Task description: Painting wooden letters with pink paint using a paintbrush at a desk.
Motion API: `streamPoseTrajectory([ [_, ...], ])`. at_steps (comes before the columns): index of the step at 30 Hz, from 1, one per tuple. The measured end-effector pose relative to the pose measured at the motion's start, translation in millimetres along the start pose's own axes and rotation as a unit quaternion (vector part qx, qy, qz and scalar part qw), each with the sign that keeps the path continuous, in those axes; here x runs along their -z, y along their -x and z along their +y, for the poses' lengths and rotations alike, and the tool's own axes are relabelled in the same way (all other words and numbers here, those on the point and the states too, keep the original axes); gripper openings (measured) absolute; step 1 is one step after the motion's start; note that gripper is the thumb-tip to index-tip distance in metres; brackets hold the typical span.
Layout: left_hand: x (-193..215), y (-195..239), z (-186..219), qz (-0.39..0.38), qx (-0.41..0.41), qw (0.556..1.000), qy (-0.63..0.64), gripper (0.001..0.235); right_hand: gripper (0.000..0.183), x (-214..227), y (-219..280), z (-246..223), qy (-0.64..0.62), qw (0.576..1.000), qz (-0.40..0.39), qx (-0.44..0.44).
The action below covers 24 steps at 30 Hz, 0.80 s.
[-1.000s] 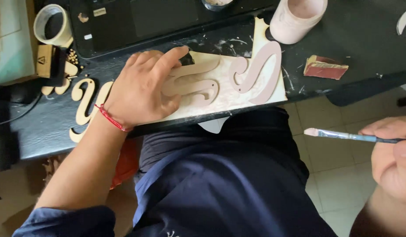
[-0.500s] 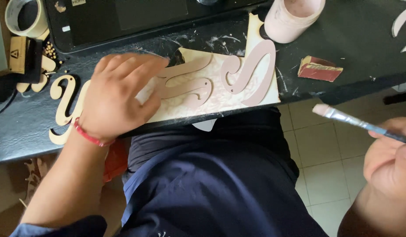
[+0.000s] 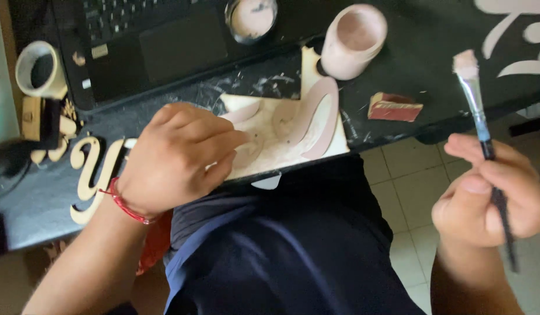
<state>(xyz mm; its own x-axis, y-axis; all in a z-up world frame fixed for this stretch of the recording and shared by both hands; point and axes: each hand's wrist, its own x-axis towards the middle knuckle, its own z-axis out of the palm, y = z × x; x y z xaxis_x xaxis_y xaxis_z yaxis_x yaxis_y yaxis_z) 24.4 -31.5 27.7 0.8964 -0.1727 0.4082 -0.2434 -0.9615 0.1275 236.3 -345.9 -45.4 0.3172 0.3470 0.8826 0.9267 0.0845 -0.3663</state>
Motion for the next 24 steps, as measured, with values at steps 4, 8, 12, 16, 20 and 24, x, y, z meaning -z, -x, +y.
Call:
streamPoseTrajectory([
  [4,-2,-32,-1,-0.015,-0.019,0.999,0.023,0.019,0.018,14,10,-6,0.014,0.999,0.001,-0.046],
  [8,-13,-62,-1,-0.028,0.020,0.999,0.002,0.027,0.020,26,30,-5,0.018,0.996,0.012,-0.090],
  [12,-39,-106,-2,-0.071,0.112,0.991,-0.026,0.074,0.015,27,34,-13,0.014,0.992,0.020,-0.121],
  [16,-73,-146,-8,-0.078,0.189,0.977,0.062,0.116,0.014,29,35,-6,0.001,0.996,0.045,-0.076],
  [20,-94,-170,-5,-0.058,0.205,0.976,0.043,0.124,0.012,40,30,-18,0.036,0.994,0.030,-0.103],
  [24,-103,-180,-3,-0.073,0.222,0.970,0.066,0.118,0.009,47,37,-15,0.039,0.991,0.026,-0.125],
])
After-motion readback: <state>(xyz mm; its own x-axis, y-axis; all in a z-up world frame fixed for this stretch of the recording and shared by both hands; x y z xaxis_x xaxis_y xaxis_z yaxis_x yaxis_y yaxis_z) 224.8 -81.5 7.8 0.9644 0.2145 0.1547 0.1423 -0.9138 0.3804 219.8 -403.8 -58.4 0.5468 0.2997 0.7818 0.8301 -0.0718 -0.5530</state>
